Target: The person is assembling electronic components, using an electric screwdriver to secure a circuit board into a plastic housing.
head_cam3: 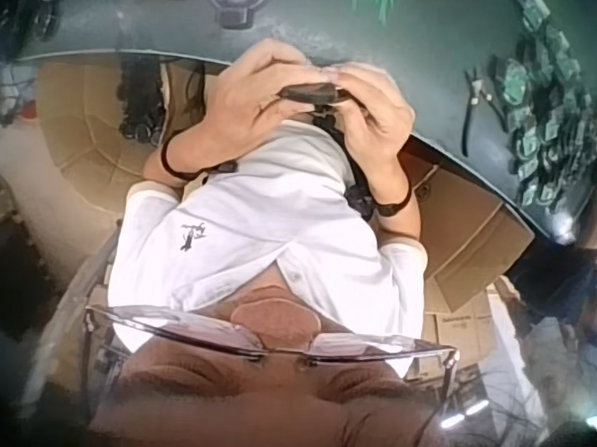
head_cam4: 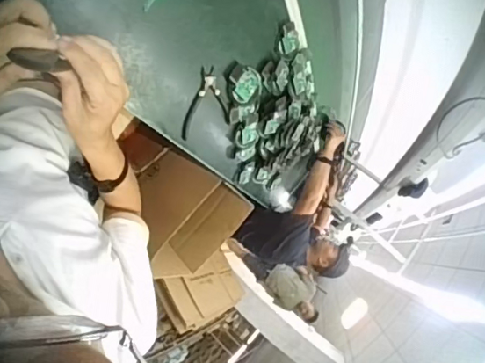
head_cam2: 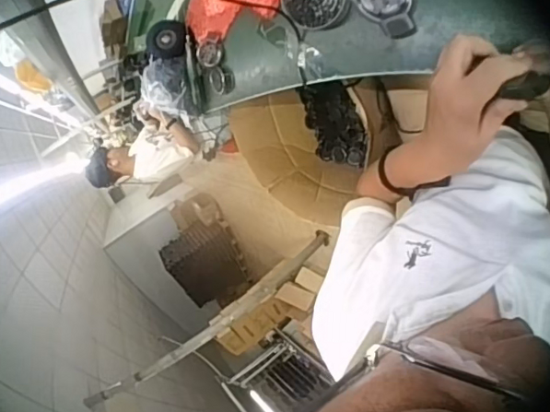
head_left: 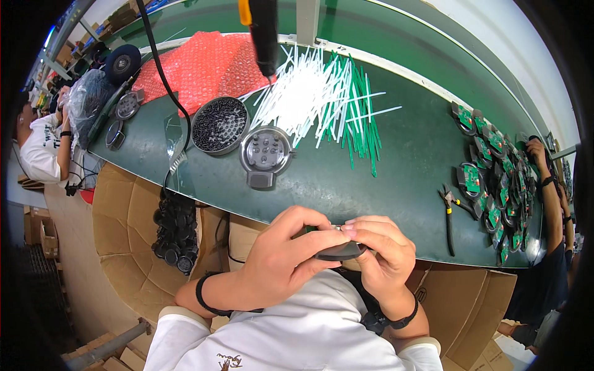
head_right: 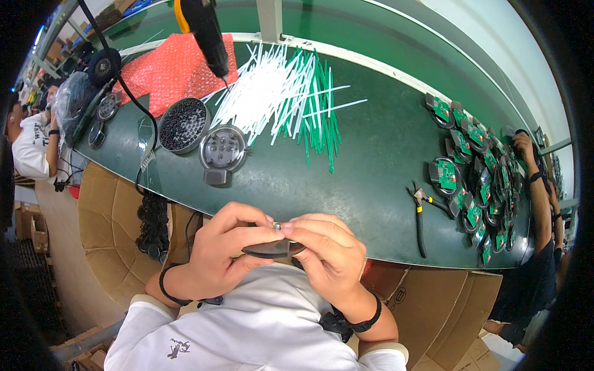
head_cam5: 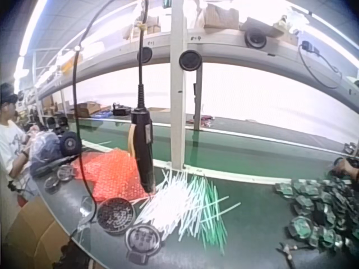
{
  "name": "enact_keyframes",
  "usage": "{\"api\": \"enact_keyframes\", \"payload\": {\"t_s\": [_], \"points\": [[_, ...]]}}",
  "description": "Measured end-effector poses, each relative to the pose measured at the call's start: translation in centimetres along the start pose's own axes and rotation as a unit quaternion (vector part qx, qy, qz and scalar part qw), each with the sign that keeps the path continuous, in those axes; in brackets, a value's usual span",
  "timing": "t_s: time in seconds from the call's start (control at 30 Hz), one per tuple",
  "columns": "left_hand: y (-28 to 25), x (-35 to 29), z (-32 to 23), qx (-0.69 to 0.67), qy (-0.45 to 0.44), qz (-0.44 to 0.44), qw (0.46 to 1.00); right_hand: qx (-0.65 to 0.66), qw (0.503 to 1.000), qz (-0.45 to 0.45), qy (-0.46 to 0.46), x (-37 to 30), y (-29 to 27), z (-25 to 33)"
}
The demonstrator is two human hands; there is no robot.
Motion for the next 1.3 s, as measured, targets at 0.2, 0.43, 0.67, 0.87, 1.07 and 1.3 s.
{"api": "enact_keyframes", "payload": {"t_s": [0.2, 0.43, 0.67, 0.87, 1.07, 1.3], "points": [[-0.2, -0.3, 0.1, -0.008, 0.005, 0.004, 1.0, 0.004, 1.0, 0.005, -0.007, 0.0, 0.0, 0.2], [-0.2, -0.2, 0.0, -0.01, 0.008, 0.0, 1.0, 0.004, 1.0, 0.008, -0.004, 0.2, 0.0, 0.3], [-0.7, 0.0, 0.3, 0.064, 0.098, -0.043, 0.992, -0.025, 0.999, -0.013, -0.043, 1.0, -0.1, -0.2], [-1.0, -0.1, 0.5, 0.009, 0.004, -0.035, 0.999, 0.031, 0.999, 0.014, 0.027, 1.1, 0.4, -0.3], [-1.1, -0.1, 0.5, 0.001, -0.01, -0.037, 0.999, 0.057, 0.997, 0.009, 0.05, 0.9, 0.6, -0.4], [-1.2, 0.3, 0.2, -0.002, -0.007, -0.04, 0.999, 0.071, 0.995, 0.011, 0.076, 0.5, 0.7, -0.6]]}}
Point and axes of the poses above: each hand's wrist, its own x-axis towards the middle knuckle, its own y-axis out of the palm, z = x × y, the point moved 4 cm from there along x, towards the middle knuckle, and after that the axes turned 10 degrees about -z, right-handed, at the moved point
